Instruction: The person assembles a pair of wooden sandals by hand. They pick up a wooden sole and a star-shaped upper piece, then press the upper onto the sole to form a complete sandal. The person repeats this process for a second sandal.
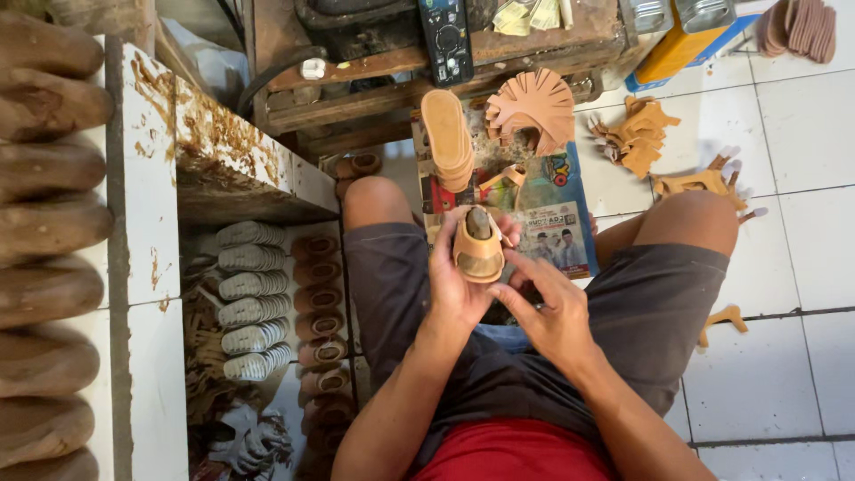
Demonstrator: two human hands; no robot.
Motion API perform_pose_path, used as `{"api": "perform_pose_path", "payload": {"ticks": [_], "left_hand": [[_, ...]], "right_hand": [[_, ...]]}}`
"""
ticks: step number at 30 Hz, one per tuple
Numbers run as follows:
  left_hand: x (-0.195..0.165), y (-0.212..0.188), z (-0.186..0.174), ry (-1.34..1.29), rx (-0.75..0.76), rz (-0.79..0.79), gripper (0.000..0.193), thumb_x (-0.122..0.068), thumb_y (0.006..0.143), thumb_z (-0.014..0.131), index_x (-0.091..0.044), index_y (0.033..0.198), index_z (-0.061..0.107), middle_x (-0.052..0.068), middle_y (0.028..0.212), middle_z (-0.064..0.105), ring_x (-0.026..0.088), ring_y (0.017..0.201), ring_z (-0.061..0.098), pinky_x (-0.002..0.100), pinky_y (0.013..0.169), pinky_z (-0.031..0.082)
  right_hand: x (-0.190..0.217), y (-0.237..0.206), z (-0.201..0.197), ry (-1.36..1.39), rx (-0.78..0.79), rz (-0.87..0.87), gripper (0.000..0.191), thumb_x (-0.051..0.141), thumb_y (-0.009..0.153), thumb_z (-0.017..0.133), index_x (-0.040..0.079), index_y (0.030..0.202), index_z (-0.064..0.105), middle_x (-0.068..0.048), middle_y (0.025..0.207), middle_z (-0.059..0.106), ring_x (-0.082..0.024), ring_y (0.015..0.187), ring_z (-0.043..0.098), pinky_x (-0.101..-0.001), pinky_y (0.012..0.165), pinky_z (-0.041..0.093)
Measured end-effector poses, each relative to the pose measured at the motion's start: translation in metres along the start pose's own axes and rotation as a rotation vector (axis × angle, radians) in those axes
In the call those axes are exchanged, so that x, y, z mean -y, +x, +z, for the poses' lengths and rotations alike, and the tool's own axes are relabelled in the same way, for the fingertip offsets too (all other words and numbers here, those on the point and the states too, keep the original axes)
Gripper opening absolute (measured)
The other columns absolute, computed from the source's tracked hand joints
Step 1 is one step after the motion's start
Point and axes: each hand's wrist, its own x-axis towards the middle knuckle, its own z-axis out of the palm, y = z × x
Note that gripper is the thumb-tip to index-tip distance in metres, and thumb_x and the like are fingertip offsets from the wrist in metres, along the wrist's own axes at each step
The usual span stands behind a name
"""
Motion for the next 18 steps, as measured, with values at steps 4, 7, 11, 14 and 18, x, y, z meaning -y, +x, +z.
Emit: {"api": "perform_pose_path", "payload": {"ticks": [4, 7, 11, 14, 18], "left_hand": [[0.004, 0.000, 0.001, 0.028, -0.098, -0.033, 0.055, -0.048, 0.110, 0.045, 0.003, 0.122, 0.063, 0.022, 0.116, 0.069, 0.036, 0.108, 0.066, 0.044, 0.099, 0.055], [0.008, 0.002, 0.004, -0.002, -0.127, -0.085, 0.057, -0.050, 0.108, 0.046, 0.003, 0.122, 0.063, 0.022, 0.117, 0.069, 0.036, 0.109, 0.067, 0.044, 0.097, 0.055], [0.012, 0.002, 0.011, -0.016, -0.243, -0.098, 0.049, -0.048, 0.106, 0.049, -0.002, 0.121, 0.062, 0.022, 0.118, 0.069, 0.034, 0.109, 0.067, 0.044, 0.097, 0.056], [0.016, -0.007, 0.012, -0.047, -0.191, -0.104, 0.041, -0.044, 0.111, 0.051, -0.006, 0.123, 0.061, 0.017, 0.119, 0.069, 0.029, 0.107, 0.067, 0.042, 0.095, 0.056], [0.022, -0.026, 0.009, -0.095, -0.072, -0.070, 0.034, -0.039, 0.109, 0.052, -0.010, 0.124, 0.062, 0.006, 0.114, 0.070, 0.022, 0.104, 0.068, 0.041, 0.088, 0.056]], "right_hand": [[-0.007, -0.002, -0.001, 0.020, -0.014, -0.024, 0.040, 0.010, 0.083, 0.083, 0.004, 0.120, 0.070, -0.006, 0.079, 0.063, -0.016, 0.068, 0.061, -0.0284, 0.064, 0.052], [-0.010, -0.003, -0.004, 0.014, -0.040, -0.069, 0.047, 0.013, 0.083, 0.085, 0.003, 0.126, 0.067, -0.006, 0.091, 0.066, -0.017, 0.081, 0.066, -0.0297, 0.074, 0.054], [-0.015, 0.004, -0.011, 0.012, -0.138, -0.235, 0.070, 0.023, 0.071, 0.092, 0.002, 0.129, 0.057, -0.016, 0.124, 0.056, -0.029, 0.111, 0.059, -0.0363, 0.093, 0.051], [-0.019, 0.005, -0.012, -0.032, -0.044, -0.243, 0.086, 0.022, 0.065, 0.093, -0.002, 0.139, 0.055, -0.020, 0.135, 0.054, -0.037, 0.124, 0.054, -0.0429, 0.104, 0.047], [-0.025, -0.001, -0.010, -0.033, 0.037, -0.197, 0.079, 0.015, 0.067, 0.092, 0.002, 0.138, 0.061, -0.019, 0.135, 0.059, -0.034, 0.123, 0.058, -0.0402, 0.101, 0.050]]}}
